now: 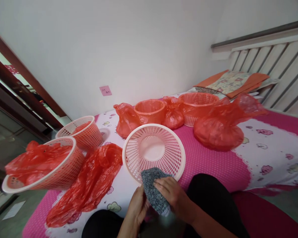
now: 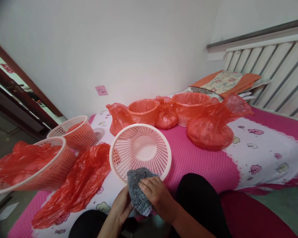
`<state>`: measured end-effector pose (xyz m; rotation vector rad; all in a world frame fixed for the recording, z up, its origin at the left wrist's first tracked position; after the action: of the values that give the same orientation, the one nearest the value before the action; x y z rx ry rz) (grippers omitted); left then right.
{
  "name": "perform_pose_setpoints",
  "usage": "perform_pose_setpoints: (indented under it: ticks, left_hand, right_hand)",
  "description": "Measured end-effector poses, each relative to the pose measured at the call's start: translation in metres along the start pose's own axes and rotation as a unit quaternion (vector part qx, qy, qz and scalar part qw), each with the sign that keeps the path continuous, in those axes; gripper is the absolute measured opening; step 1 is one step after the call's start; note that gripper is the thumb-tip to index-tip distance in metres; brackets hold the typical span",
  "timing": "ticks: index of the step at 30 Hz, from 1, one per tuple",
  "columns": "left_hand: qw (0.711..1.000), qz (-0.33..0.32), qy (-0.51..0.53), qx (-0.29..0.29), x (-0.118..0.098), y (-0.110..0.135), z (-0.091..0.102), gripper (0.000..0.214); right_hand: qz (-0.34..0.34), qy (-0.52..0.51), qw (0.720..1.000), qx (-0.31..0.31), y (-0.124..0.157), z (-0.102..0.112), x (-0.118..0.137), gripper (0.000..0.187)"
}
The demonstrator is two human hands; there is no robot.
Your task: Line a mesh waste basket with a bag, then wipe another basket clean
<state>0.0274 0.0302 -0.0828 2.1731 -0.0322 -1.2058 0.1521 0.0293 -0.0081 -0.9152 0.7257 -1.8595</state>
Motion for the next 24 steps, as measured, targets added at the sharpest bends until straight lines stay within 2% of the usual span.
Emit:
perform_pose_setpoints:
  ticks: [4,6,8,11,13,15,16,17,19,24]
  left_hand:
    - [1.0,0.0,0.022,-0.009,0.009,-0.002,0.004,0.026]
    - [1.0,0.006,0.016,-0.021,0.013,-0.005,0.008,0.024]
    - [0.999,0.02,0.0,-0.03,0.018,-0.006,0.011,0.021]
    - [0.999,0.037,-0.007,-0.031,0.023,-0.005,0.012,0.021]
    - [0.999,0.038,-0.004,-0.034,0.024,-0.004,0.013,0.027]
    - [0.999,0.031,-0.007,-0.037,0.025,-0.004,0.014,0.035]
    - [0.999,0.027,-0.011,-0.036,0.026,-0.004,0.014,0.039]
    - [0.999,0.022,-0.014,-0.034,0.027,-0.004,0.014,0.044]
    - [0.999,0.01,-0.016,-0.029,0.028,-0.004,0.013,0.053]
    - [1.0,0.001,-0.024,-0.014,0.029,-0.001,0.007,0.066]
  right_hand:
    - [-0.063,-0.096,0.993,0.028,-0.002,-0.003,-0.001,0.048]
    - [-0.126,-0.147,0.981,0.022,-0.002,-0.001,-0.006,0.048]
    - [-0.211,-0.198,0.957,-0.002,0.001,0.004,-0.015,0.04]
    - [-0.361,-0.274,0.89,-0.056,0.014,0.01,-0.034,0.029]
    - [-0.46,-0.285,0.833,-0.115,0.029,0.018,-0.052,0.031]
    - [-0.527,-0.269,0.788,-0.17,0.039,0.029,-0.069,0.036]
    - [-0.541,-0.261,0.777,-0.189,0.039,0.034,-0.075,0.036]
    - [-0.541,-0.256,0.775,-0.204,0.036,0.038,-0.081,0.035]
    - [-0.506,-0.253,0.796,-0.215,0.019,0.046,-0.088,0.034]
    - [-0.317,-0.157,0.919,-0.174,-0.042,0.056,-0.084,0.062]
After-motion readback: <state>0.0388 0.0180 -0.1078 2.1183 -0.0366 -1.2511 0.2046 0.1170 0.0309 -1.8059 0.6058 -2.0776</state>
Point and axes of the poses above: each hand's wrist, its own y-axis away from the middle knuckle, its own z-axis out of the back of the hand, x = y × z, the point moved 9 cm from there along -y, towards the middle knuckle, and after that the axes turned 15 degrees about -x, right-handed, at the moved point
